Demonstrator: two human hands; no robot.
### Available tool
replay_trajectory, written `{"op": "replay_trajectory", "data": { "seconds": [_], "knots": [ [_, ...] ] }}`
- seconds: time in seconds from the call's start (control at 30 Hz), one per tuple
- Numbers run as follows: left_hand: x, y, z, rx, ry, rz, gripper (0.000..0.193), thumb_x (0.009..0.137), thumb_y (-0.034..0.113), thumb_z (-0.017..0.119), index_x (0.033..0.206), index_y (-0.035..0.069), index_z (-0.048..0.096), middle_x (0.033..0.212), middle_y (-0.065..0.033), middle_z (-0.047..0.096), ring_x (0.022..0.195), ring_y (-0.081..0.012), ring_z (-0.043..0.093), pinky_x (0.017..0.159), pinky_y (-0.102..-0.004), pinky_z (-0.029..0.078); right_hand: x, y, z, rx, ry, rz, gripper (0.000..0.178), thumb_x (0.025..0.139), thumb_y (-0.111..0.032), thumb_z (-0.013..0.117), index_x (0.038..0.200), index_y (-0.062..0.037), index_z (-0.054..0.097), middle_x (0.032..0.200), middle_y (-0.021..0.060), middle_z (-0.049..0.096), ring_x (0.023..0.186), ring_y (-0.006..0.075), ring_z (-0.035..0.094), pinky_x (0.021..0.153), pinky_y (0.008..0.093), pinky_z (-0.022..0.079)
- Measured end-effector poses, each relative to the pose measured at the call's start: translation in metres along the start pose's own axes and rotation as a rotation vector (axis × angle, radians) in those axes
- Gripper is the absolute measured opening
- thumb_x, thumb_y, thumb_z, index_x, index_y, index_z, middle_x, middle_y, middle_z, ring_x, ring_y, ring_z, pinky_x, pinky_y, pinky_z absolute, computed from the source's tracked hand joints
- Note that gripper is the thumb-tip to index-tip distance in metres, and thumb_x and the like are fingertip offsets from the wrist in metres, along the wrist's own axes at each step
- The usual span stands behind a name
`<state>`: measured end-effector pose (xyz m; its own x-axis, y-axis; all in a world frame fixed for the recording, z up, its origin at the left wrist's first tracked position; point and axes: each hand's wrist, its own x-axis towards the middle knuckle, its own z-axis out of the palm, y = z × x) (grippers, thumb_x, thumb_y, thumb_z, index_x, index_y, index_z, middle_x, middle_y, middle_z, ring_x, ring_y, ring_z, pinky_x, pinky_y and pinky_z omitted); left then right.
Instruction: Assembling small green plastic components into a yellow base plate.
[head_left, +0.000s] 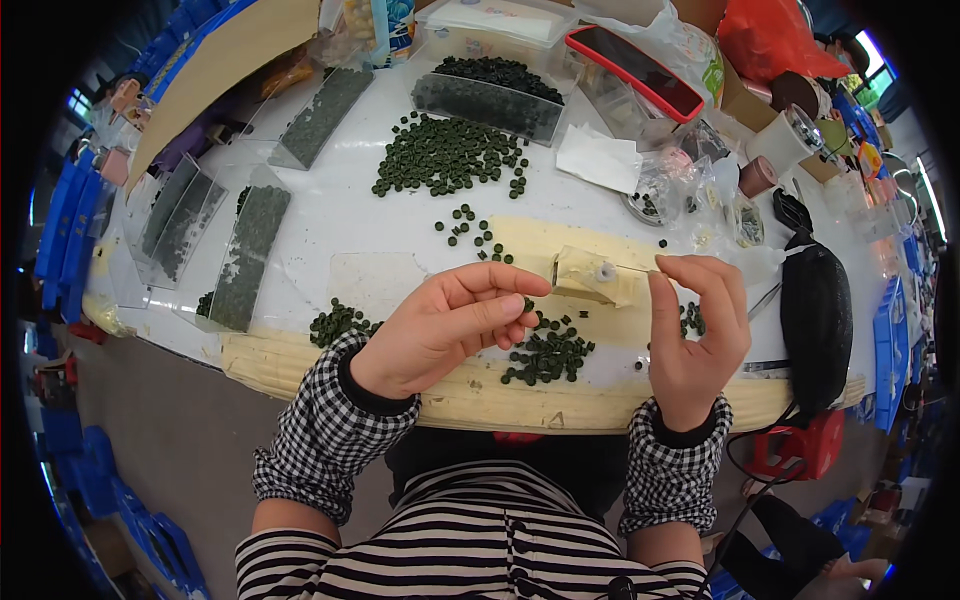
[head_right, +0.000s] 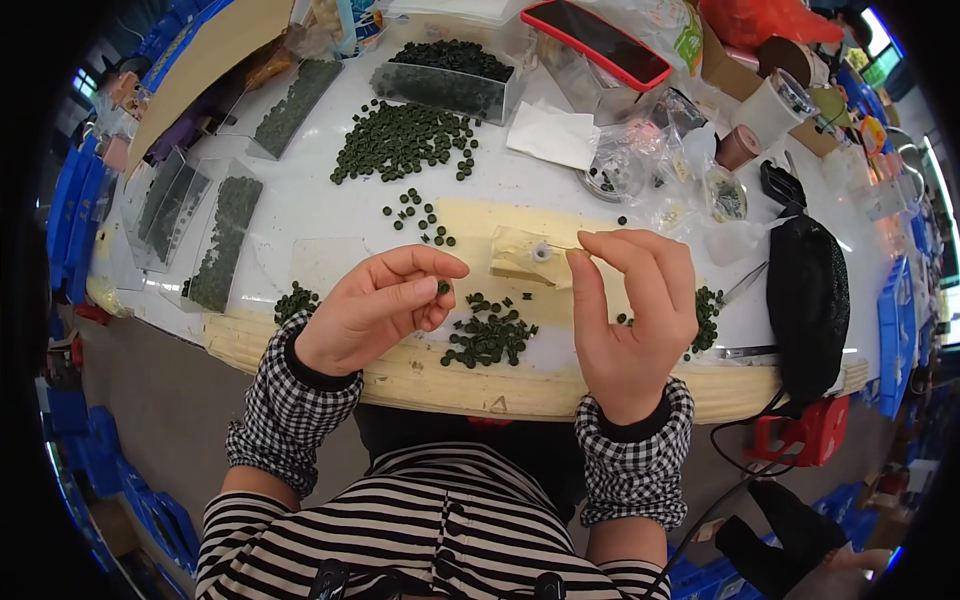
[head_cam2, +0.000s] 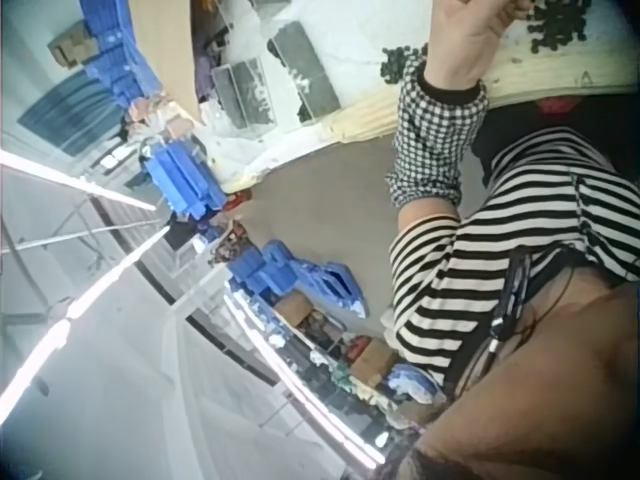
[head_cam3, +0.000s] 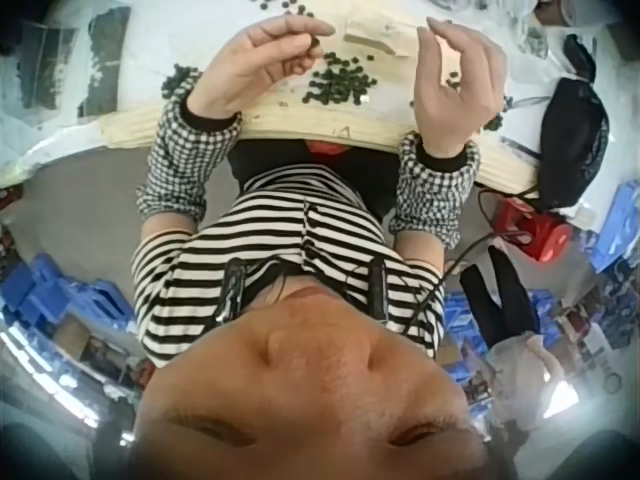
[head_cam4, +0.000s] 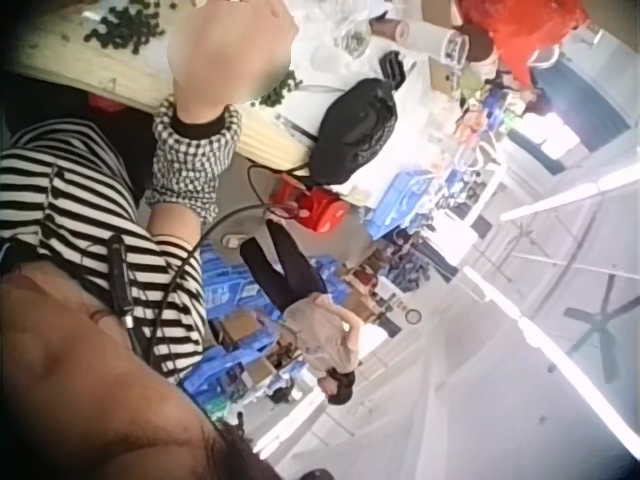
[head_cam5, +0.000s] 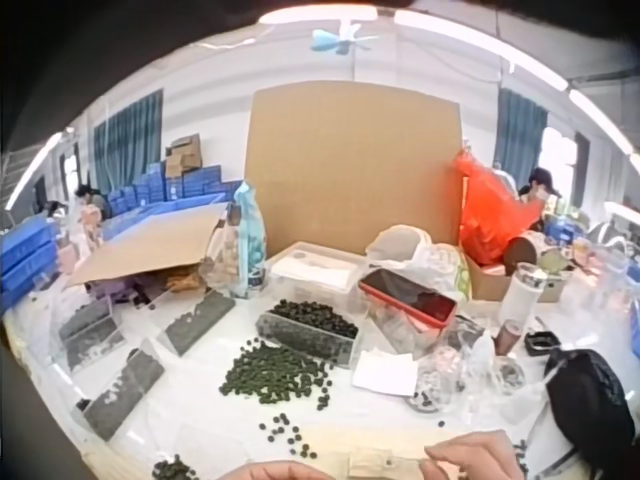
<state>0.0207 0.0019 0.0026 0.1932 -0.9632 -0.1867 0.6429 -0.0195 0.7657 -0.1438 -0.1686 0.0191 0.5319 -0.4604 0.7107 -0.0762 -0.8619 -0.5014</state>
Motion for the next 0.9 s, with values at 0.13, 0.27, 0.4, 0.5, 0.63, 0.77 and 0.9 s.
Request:
{"op": "replay_trajectory", "data": {
  "seconds": [0.13, 0.27, 0.4, 0.5, 0.63, 0.77, 0.9],
  "knots": [
    [-0.002, -0.002, -0.004, 0.014, -0.013, -0.001, 0.025, 0.099, 0.018, 0.055, 0.116, -0.001, 0.06, 0.09, -0.0026, 0.062, 0.082, -0.0082, 0.057, 0.077, -0.0226, 0.048, -0.001, -0.023, -0.001, 0.247, 0.011, -0.021, 0.012, 0.081, 0.002, 0.07, 0.092, -0.0002, 0.065, 0.091, 0.0106, 0.064, 0.081, 0.0227, 0.062, 0.073, 0.0311, 0.05],
    [-0.001, -0.002, -0.001, 0.001, -0.01, -0.028, 0.027, 0.1, 0.02, 0.054, 0.115, -0.001, 0.061, 0.09, -0.0019, 0.061, 0.082, -0.008, 0.056, 0.077, -0.0228, 0.047, -0.008, -0.026, 0.021, 0.556, -0.083, 0.081, 0.008, 0.088, 0.0, 0.064, 0.095, 0.0016, 0.062, 0.093, 0.0121, 0.067, 0.084, 0.0221, 0.064, 0.075, 0.0307, 0.051],
    [0.0, -0.004, -0.001, -0.024, -0.014, -0.023, 0.028, 0.1, 0.02, 0.053, 0.116, -0.002, 0.06, 0.091, -0.0025, 0.062, 0.082, -0.008, 0.057, 0.077, -0.0228, 0.048, -0.014, -0.027, 0.031, 0.705, -0.082, 0.158, 0.005, 0.092, -0.001, 0.06, 0.097, 0.0026, 0.06, 0.094, 0.0119, 0.067, 0.085, 0.0206, 0.064, 0.075, 0.0295, 0.051],
    [-0.001, -0.005, -0.001, -0.046, -0.007, -0.021, 0.028, 0.101, 0.019, 0.053, 0.117, -0.002, 0.061, 0.092, -0.0031, 0.062, 0.082, -0.008, 0.057, 0.075, -0.0223, 0.049, -0.014, -0.028, 0.033, 0.709, -0.092, 0.165, 0.005, 0.091, 0.0, 0.061, 0.096, 0.0026, 0.06, 0.093, 0.012, 0.067, 0.084, 0.0208, 0.064, 0.074, 0.0291, 0.051],
    [-0.001, -0.003, 0.001, -0.046, 0.007, -0.023, 0.029, 0.1, 0.018, 0.053, 0.118, -0.003, 0.061, 0.092, -0.0035, 0.063, 0.081, -0.0081, 0.058, 0.074, -0.0216, 0.05, -0.014, -0.028, 0.033, 0.669, -0.097, 0.129, 0.005, 0.089, 0.001, 0.063, 0.094, 0.0025, 0.061, 0.092, 0.0125, 0.067, 0.082, 0.0218, 0.065, 0.072, 0.0291, 0.051],
    [0.0, -0.002, 0.003, -0.054, 0.003, -0.022, 0.029, 0.1, 0.018, 0.053, 0.118, -0.003, 0.061, 0.092, -0.0038, 0.064, 0.081, -0.0081, 0.059, 0.073, -0.0214, 0.05, -0.013, -0.028, 0.033, 0.624, -0.089, 0.112, 0.006, 0.088, 0.001, 0.065, 0.093, 0.0024, 0.062, 0.091, 0.013, 0.067, 0.079, 0.0227, 0.065, 0.07, 0.0296, 0.052],
    [-0.001, -0.002, 0.002, -0.057, 0.007, -0.023, 0.028, 0.1, 0.018, 0.053, 0.118, -0.003, 0.061, 0.092, -0.0039, 0.064, 0.081, -0.0082, 0.059, 0.074, -0.0214, 0.051, -0.012, -0.027, 0.034, 0.569, -0.102, 0.047, 0.006, 0.088, 0.001, 0.065, 0.093, 0.0023, 0.063, 0.091, 0.0129, 0.067, 0.079, 0.0228, 0.065, 0.069, 0.0298, 0.052]
  ]
}}
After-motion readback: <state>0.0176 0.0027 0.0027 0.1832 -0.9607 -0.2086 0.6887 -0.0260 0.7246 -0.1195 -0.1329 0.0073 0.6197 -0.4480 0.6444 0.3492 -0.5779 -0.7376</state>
